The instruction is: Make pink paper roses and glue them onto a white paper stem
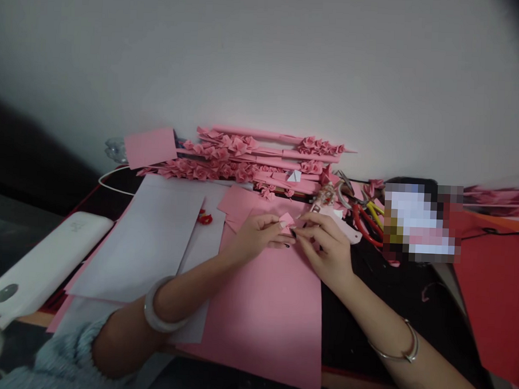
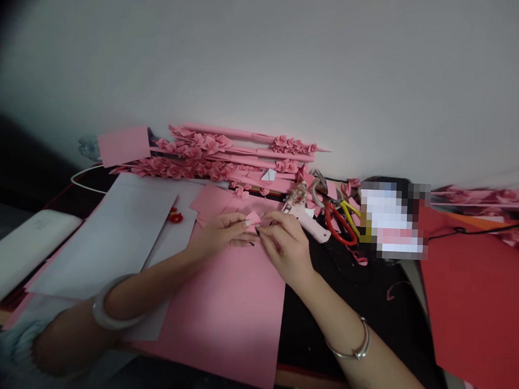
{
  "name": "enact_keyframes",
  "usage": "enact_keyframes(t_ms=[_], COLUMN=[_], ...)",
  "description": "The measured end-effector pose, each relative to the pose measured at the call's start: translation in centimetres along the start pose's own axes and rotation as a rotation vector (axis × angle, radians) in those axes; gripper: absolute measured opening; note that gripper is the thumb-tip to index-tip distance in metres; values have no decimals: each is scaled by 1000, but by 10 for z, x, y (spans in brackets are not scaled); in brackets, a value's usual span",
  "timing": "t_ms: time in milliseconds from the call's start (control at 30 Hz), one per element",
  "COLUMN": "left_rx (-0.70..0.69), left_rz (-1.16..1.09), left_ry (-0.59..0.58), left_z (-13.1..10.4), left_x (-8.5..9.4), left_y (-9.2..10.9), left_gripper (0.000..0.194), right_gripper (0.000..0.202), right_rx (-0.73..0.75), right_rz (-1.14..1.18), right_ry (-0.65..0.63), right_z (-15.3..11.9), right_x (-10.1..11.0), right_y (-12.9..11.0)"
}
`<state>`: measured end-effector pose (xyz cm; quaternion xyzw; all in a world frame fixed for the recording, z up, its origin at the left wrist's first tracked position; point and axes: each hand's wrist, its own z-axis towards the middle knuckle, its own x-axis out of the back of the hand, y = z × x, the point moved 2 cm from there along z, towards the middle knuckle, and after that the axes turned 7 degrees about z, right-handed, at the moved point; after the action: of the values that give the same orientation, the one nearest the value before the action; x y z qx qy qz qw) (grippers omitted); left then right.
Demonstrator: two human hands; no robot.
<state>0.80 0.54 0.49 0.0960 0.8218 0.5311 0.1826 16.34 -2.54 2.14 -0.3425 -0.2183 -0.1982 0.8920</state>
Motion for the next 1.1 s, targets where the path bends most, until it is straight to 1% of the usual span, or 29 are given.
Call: enact_keyframes(t_ms=[233,333,433,667,967,1100], left_rx=[5,-4,-2,-2,-13,-39], left_rz=[-45,-62,-62,-91,-120,-114], left_ry=[12,11,17,24,26,6], left_z=[0,1,1,3,4,3], left_x=[2,3,3,4,6,6], left_y=[-2,-2,-3,-5,-5,-6], left_gripper=[19,21,19,17,11,15], right_gripper=[22,31,36,37,33,32], right_rx=[-11,-48,-70,0,8,-29], right_rz=[19,-24,-96,-103,-55,-6], right_ry=[-102,-121,-126,-166,-185,-191], right_z=[0,-4,-6,-5,-5,-3], right_x=[0,-1,-1,-3,-4,-3], right_y=[2,4,7,9,10,9])
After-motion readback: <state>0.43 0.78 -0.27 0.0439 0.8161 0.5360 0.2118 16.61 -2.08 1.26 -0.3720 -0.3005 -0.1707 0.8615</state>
